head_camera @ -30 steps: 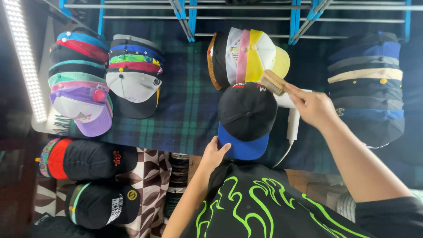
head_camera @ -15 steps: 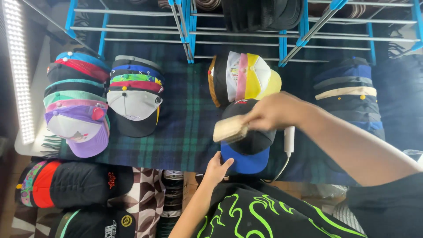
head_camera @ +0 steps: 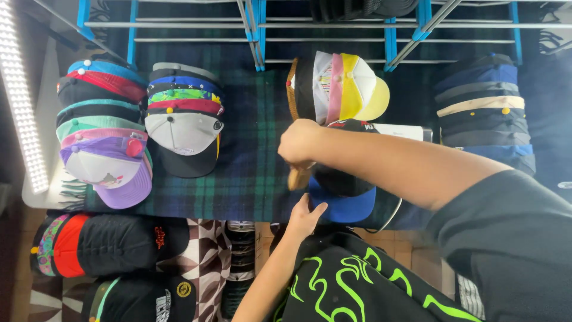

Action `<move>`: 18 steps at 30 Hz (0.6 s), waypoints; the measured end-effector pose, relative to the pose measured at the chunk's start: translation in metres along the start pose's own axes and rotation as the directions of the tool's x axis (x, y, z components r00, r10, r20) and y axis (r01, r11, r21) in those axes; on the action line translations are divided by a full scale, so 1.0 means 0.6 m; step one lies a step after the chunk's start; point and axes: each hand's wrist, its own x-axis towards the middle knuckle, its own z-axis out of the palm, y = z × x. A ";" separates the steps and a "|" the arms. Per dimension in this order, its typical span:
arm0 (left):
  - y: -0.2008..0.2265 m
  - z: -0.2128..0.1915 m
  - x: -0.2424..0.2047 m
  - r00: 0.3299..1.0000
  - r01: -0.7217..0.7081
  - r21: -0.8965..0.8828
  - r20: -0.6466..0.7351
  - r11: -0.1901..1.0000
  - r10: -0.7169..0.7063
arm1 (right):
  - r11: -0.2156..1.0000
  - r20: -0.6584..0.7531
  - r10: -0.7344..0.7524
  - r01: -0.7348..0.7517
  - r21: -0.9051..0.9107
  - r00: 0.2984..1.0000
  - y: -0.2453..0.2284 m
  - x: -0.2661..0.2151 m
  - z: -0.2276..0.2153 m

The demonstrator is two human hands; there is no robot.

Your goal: Cleaning and reshaping baseball caps using a handheld steamer and a brush

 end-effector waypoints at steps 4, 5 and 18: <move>-0.022 0.003 0.016 1.000 0.008 0.013 -0.014 1.000 -0.008 | 0.976 0.150 0.193 -0.206 0.074 0.970 0.117 -0.013 0.041; -0.031 0.004 0.025 1.000 -0.003 0.012 -0.009 1.000 0.003 | 0.922 0.164 0.280 -0.313 0.228 0.946 0.156 -0.038 0.046; -0.109 0.023 0.093 0.997 0.019 -0.272 0.077 0.962 0.002 | 0.005 -0.017 0.995 0.116 0.993 0.102 -0.107 -0.329 0.449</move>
